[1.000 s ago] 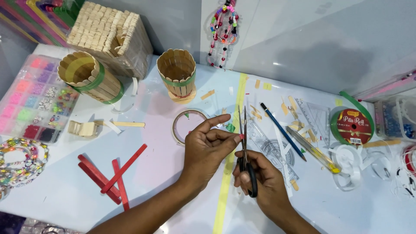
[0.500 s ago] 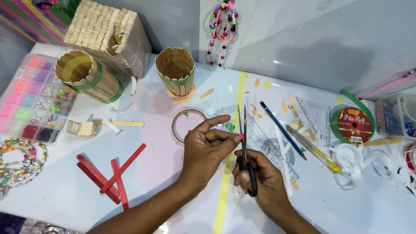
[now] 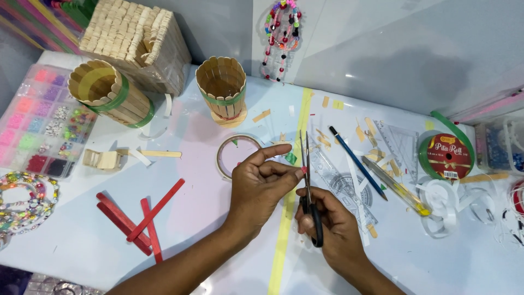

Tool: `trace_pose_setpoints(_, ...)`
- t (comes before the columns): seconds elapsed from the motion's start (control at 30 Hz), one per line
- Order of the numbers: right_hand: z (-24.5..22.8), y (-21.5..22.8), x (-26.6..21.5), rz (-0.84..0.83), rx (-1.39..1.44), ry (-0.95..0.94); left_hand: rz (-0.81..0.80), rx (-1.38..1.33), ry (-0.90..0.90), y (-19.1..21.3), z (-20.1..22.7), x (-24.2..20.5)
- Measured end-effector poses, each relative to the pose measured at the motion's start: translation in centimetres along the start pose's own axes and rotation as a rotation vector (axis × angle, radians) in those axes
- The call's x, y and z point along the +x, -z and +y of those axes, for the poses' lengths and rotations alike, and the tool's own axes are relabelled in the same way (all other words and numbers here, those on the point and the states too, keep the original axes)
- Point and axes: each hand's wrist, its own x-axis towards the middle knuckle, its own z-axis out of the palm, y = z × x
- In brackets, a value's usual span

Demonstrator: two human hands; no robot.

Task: Refining and assembling small wooden sticks using a ruler, pencil, scissors, and tape to create a decorative craft object.

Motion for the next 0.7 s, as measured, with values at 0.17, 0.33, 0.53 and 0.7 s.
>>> trace_pose_setpoints(0.17,0.43,0.02,-0.09,-0.013,0.041,0.024,0.004,0.018,0.004,0.06,0.24,0.05)
trace_pose_setpoints(0.33,0.54,0.12,-0.13,-0.026,0.064,0.01,-0.002,0.018,0.005,0.1,0.39,0.13)
trace_pose_setpoints(0.53,0.89,0.3,-0.22,-0.035,0.078,0.005,0.016,0.051,0.051,-0.04,0.84,0.0)
trace_pose_setpoints(0.7,0.99,0.44,-0.27,-0.027,0.09,-0.046,0.008,0.031,0.036,-0.06,0.73,0.06)
